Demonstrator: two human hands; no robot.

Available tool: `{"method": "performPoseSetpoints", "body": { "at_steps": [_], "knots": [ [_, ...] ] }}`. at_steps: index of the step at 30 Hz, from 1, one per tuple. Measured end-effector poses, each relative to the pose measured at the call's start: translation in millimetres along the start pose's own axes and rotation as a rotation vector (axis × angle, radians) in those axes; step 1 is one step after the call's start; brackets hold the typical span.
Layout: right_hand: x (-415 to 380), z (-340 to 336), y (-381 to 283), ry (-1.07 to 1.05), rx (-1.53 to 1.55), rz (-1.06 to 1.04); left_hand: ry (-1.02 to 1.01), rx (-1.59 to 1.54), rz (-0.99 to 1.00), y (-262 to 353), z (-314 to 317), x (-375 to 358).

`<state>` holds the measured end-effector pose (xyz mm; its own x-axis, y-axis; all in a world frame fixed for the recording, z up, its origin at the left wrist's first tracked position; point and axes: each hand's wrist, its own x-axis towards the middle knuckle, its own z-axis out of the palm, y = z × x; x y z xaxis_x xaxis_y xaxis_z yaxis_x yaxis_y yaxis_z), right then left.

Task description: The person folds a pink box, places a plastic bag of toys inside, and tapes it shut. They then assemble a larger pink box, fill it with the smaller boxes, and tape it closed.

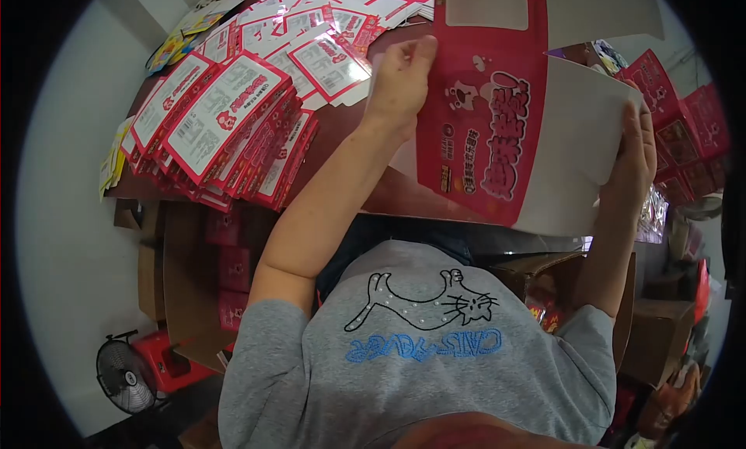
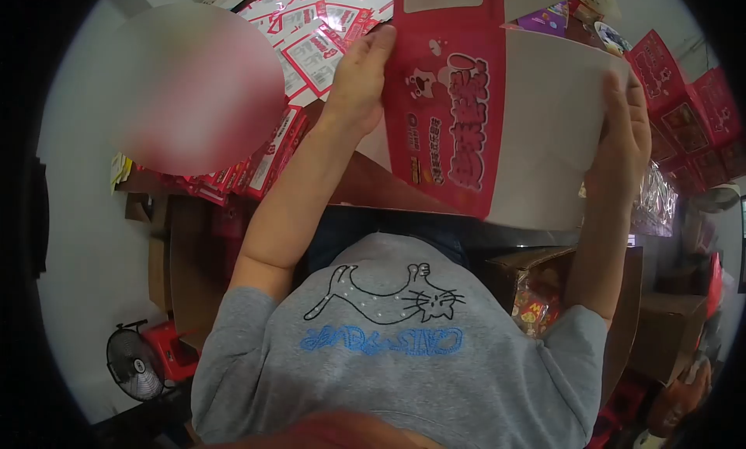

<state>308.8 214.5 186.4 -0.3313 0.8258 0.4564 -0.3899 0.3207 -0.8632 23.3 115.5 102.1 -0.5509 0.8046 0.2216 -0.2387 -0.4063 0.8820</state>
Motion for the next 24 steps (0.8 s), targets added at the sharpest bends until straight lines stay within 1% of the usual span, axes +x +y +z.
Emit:
{"method": "performPoseSetpoints", "body": {
  "at_steps": [1,3,4,5,7,8,9,10,11,12,13,14,15,16,17,18,19,20,21,23,24],
  "knots": [
    [1,-2,-8,-0.057,0.052,-0.034,0.005,-0.004,-0.002,4,0,5],
    [7,-14,-9,-0.130,0.102,-0.048,0.298,-0.066,0.045,18,-1,11],
    [14,-19,-6,-0.288,-0.510,-0.543,0.270,-0.095,-0.002,30,-2,8],
    [12,-20,-3,-0.361,-0.702,-0.681,0.290,-0.096,-0.001,26,-8,15],
    [8,-10,-1,-0.454,-1.035,-1.021,0.236,0.095,0.075,18,-23,24],
    [4,-4,-13,-0.447,-1.291,-1.137,0.289,0.112,0.101,15,-27,19],
    [1,10,-22,-0.534,-1.330,-1.172,0.343,0.130,0.125,18,-27,12],
    [-2,24,-31,-0.624,-1.362,-1.206,0.332,-0.029,0.021,21,-32,5],
    [-5,38,-39,-0.717,-1.390,-1.237,0.358,-0.110,-0.083,18,-44,2],
    [-10,46,-42,-0.905,-1.299,-1.137,0.391,-0.195,-0.185,15,-57,-1],
    [-15,56,-44,-1.081,-1.204,-1.032,0.344,-0.313,-0.243,10,-75,-16],
    [-14,69,-45,-1.067,-1.054,-1.072,0.219,-0.478,-0.255,-8,-104,-28],
    [-8,75,-42,-1.067,-1.041,-1.072,0.093,-0.641,-0.287,-27,-133,-39],
    [1,80,-35,-1.264,-0.920,-0.767,-0.029,-0.783,-0.336,-46,-163,-50],
    [9,85,-25,-1.428,-0.783,-0.451,-0.244,-0.896,-0.275,-75,-189,-57],
    [13,98,-3,-1.405,-0.907,-0.328,-0.467,-0.991,-0.225,-104,-216,-64],
    [13,113,27,-1.373,-1.035,-0.197,-0.473,-0.996,-0.253,-93,-202,-73],
    [12,120,61,-1.349,-1.086,-0.266,0.091,-0.626,-0.312,-69,-172,-88],
    [8,122,94,-1.325,-1.144,-0.332,0.193,-0.418,-0.228,-65,-165,-94],
    [1,123,140,-1.408,-1.231,-0.326,0.434,0.053,-0.140,-59,-153,-107],
    [-3,124,145,-1.403,-1.250,-0.303,0.372,0.223,0.049,-41,-136,-112]
  ]
}}
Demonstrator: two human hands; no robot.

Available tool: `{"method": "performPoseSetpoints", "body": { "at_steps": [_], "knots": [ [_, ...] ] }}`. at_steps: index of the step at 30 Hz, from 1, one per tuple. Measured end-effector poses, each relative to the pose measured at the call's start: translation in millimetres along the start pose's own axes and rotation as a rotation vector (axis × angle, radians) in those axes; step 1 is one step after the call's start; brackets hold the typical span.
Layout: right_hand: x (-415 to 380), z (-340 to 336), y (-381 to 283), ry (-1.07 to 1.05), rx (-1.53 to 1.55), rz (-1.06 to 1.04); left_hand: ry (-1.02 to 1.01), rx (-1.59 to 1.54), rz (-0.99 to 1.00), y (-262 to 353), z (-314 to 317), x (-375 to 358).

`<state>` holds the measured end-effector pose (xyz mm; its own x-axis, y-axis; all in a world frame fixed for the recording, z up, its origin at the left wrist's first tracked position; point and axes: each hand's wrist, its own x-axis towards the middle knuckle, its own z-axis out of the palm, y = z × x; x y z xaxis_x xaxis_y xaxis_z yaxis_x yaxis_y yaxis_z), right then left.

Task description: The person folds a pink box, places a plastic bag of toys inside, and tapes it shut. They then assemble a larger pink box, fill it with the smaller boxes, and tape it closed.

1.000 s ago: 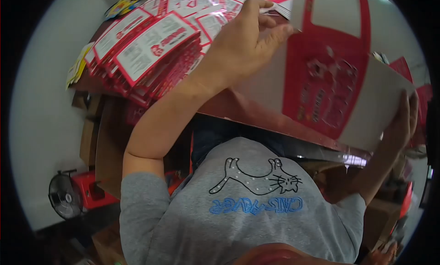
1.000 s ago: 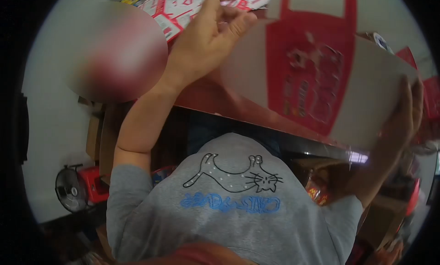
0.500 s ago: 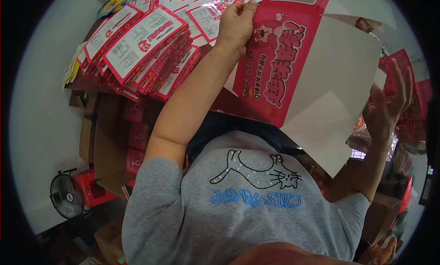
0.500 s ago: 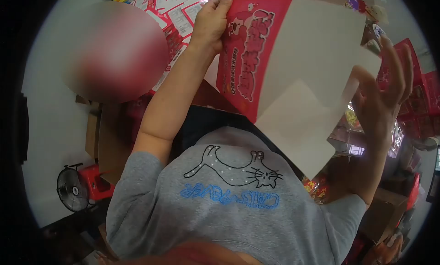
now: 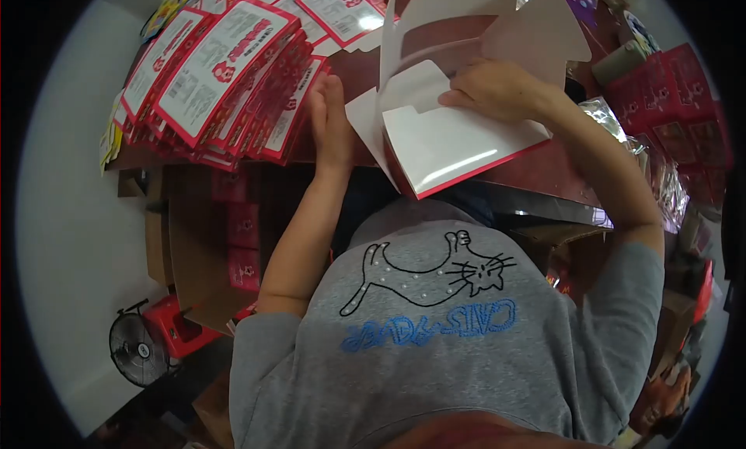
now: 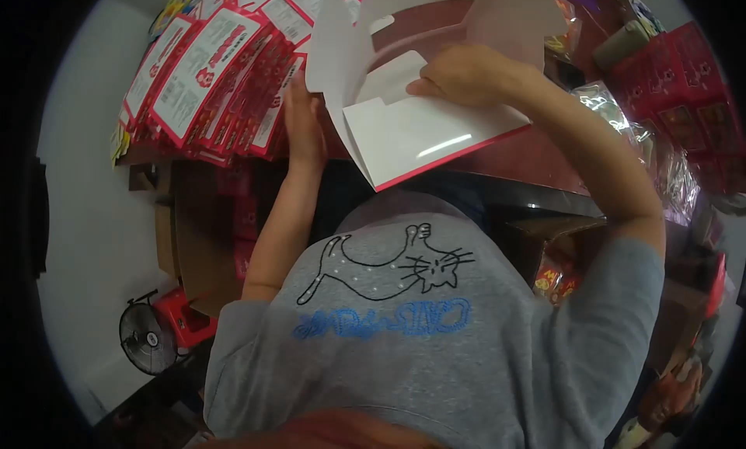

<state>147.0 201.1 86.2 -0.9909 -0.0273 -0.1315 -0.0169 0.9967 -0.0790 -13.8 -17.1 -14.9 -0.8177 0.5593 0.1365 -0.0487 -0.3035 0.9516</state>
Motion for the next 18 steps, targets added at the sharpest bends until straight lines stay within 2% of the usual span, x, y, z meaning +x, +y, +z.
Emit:
{"method": "performPoseSetpoints", "body": {
  "at_steps": [1,2,4,5,6,7,8,9,11,12,13,15,17,18],
  "knots": [
    [3,5,-2,-0.075,0.095,0.090,-0.041,0.221,0.307,24,8,-13],
    [6,8,-4,-0.148,0.193,0.177,-0.154,0.288,0.562,58,23,-21],
    [6,1,-9,-0.223,0.247,0.210,-0.398,0.676,0.803,93,40,-21],
    [3,-1,-10,-0.286,0.292,0.232,-0.532,0.999,0.777,95,43,-20],
    [-2,2,-11,-0.294,0.296,0.238,-0.531,1.081,0.755,89,52,-16],
    [-7,4,-13,-0.133,0.225,0.269,-0.538,1.074,0.753,90,54,-14],
    [-15,6,-16,0.027,0.152,0.299,-0.642,1.282,0.708,94,55,-11],
    [-22,-3,-21,0.022,0.149,0.304,-0.741,1.489,0.656,97,57,-9],
    [-36,-43,-31,0.720,-0.086,-0.045,-0.753,1.509,0.677,96,61,-2],
    [-44,-57,-24,0.942,-0.095,-0.121,-0.839,1.600,0.592,100,64,0],
    [-54,-70,-5,1.008,0.020,0.033,-0.928,1.688,0.503,101,64,2],
    [-63,-75,36,0.992,0.312,0.352,-0.943,1.625,0.438,95,60,5],
    [-58,-54,67,0.741,0.548,0.460,-0.965,1.564,0.390,90,56,11],
    [-51,-39,74,0.648,0.615,0.465,-0.907,1.362,0.375,88,54,16]
  ]
}}
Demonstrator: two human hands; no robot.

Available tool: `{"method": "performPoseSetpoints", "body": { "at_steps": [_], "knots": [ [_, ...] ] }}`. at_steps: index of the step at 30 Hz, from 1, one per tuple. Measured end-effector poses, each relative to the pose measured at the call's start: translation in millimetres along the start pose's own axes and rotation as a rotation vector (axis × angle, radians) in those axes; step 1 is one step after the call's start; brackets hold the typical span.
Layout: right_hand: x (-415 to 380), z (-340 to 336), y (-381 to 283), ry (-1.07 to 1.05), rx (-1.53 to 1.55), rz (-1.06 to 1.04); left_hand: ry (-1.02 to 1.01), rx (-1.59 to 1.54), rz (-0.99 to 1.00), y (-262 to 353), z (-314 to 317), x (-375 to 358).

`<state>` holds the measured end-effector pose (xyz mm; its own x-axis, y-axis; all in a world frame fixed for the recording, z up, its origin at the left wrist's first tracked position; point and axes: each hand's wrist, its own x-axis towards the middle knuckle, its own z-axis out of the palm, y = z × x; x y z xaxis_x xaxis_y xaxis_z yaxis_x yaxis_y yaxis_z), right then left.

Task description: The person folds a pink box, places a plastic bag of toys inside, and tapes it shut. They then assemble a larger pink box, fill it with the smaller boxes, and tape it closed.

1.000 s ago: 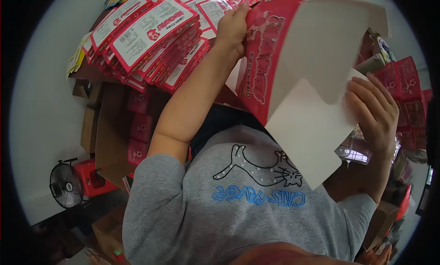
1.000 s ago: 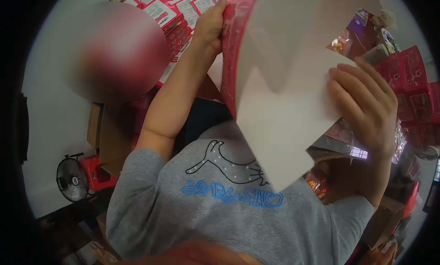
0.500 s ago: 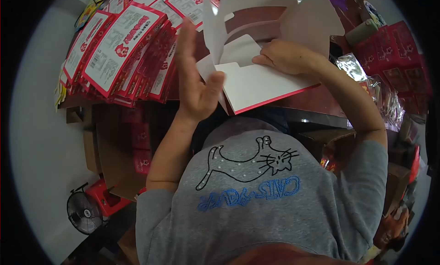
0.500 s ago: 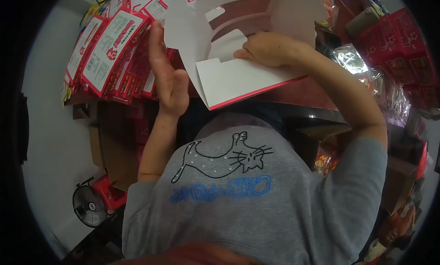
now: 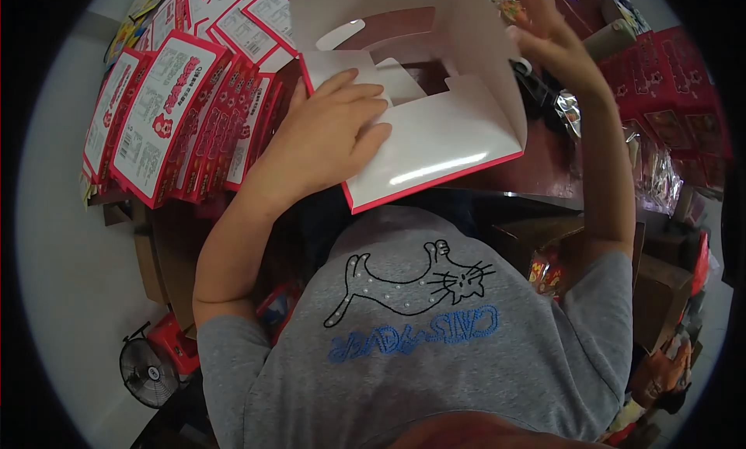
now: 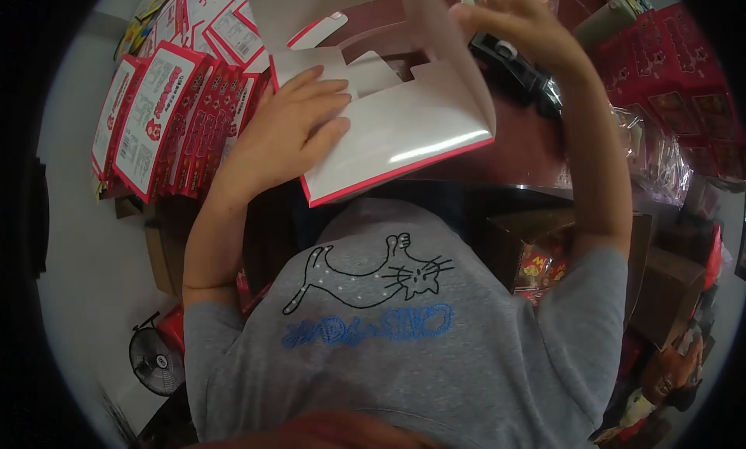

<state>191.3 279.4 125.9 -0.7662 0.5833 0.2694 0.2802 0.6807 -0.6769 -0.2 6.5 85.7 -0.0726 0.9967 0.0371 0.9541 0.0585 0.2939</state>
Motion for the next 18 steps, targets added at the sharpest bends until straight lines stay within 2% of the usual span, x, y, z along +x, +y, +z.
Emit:
{"method": "performPoseSetpoints", "body": {
  "at_steps": [1,2,5,6,7,9,10,11,12,14,15,17,18],
  "knots": [
    [2,14,7,-0.049,0.018,0.008,0.105,-0.184,0.008,-5,0,3],
    [3,27,9,-0.077,0.027,0.003,0.103,-0.185,0.008,-6,-4,5],
    [-3,58,7,-0.133,0.018,-0.028,0.363,0.074,-0.059,-13,-15,5],
    [-8,63,5,-0.147,0.014,-0.039,0.359,0.084,-0.074,-18,-12,9],
    [-11,66,4,-0.164,0.007,-0.052,0.489,0.136,-0.135,-24,-8,12],
    [-14,68,2,-0.213,0.019,-0.068,0.625,0.204,-0.211,-38,0,17],
    [-7,66,8,-0.252,0.050,-0.057,0.602,-0.071,-0.206,-43,3,19],
    [-1,65,13,-0.291,0.080,-0.046,0.591,-0.206,-0.205,-47,5,22],
    [10,61,15,-0.205,0.196,0.007,0.584,-0.340,-0.206,-49,6,25],
    [27,56,16,-0.103,0.261,0.002,0.720,-0.473,-0.112,-47,9,30],
    [37,53,16,-0.123,0.238,-0.018,0.763,-0.515,-0.078,-46,8,29],
    [57,53,13,-0.344,0.138,-0.063,0.479,-0.081,0.018,-53,-4,19],
    [64,56,9,-0.481,0.063,-0.092,0.473,-0.070,0.018,-52,-7,18]
  ]
}}
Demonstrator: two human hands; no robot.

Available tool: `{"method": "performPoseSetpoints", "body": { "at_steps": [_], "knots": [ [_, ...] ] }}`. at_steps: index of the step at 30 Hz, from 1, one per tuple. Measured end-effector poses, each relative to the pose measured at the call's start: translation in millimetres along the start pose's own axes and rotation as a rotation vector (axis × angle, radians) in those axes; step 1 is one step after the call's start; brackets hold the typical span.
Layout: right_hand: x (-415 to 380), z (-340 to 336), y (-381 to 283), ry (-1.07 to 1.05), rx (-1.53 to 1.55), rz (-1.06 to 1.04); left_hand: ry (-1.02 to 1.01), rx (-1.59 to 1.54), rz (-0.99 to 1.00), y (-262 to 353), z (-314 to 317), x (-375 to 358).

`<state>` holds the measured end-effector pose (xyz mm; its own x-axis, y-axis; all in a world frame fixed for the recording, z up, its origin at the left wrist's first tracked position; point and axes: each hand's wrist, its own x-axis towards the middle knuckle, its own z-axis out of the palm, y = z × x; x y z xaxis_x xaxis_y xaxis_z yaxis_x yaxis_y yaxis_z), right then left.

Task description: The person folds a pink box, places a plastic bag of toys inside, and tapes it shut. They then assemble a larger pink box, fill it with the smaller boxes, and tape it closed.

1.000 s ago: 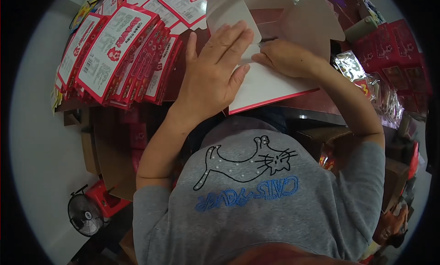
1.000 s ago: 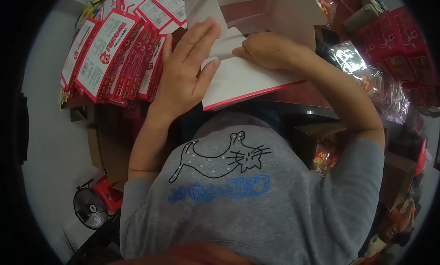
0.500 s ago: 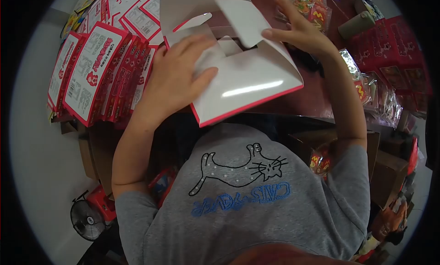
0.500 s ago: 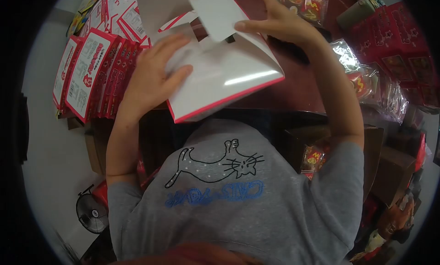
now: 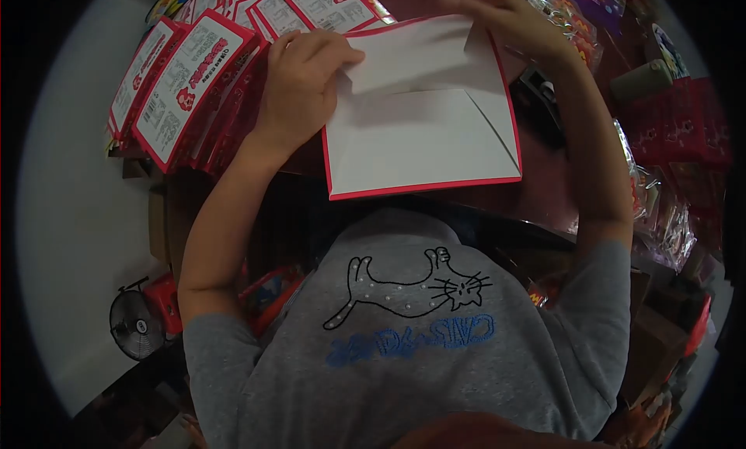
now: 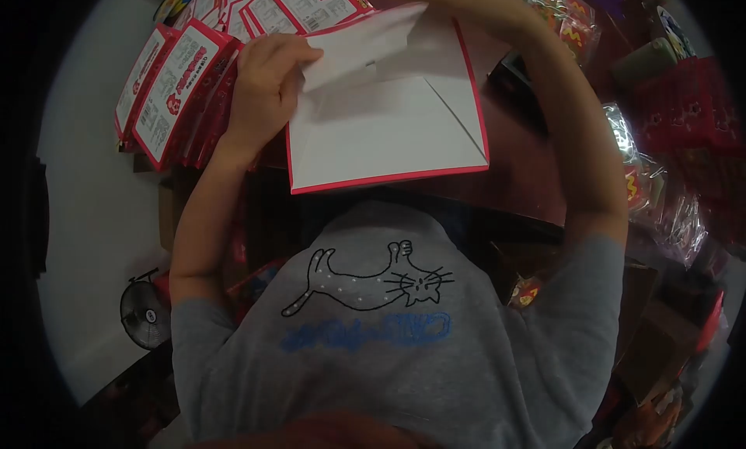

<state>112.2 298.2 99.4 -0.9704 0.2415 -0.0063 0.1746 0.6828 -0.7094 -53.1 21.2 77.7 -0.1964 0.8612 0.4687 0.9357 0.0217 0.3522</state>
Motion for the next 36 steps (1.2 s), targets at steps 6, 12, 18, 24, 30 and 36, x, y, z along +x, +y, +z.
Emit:
{"method": "performPoseSetpoints", "body": {
  "at_steps": [6,12,18,24,30,36],
  "knots": [
    [19,43,-20,-0.139,-0.560,-0.075,-0.127,0.500,0.192,5,15,23],
    [1,17,-18,0.031,-0.552,-0.118,-0.533,0.460,-0.177,10,10,74],
    [-96,-112,-69,0.442,-0.581,-0.276,-0.157,-0.498,0.214,71,-98,90],
    [-135,-76,-119,0.497,-0.853,-0.708,0.091,0.116,0.646,105,-104,53],
    [-119,102,-29,0.264,-0.986,-0.518,0.112,0.414,0.340,60,46,-53],
    [-126,77,-103,-0.098,-0.527,-0.667,0.257,-0.062,0.068,67,-70,-143]
  ]
}}
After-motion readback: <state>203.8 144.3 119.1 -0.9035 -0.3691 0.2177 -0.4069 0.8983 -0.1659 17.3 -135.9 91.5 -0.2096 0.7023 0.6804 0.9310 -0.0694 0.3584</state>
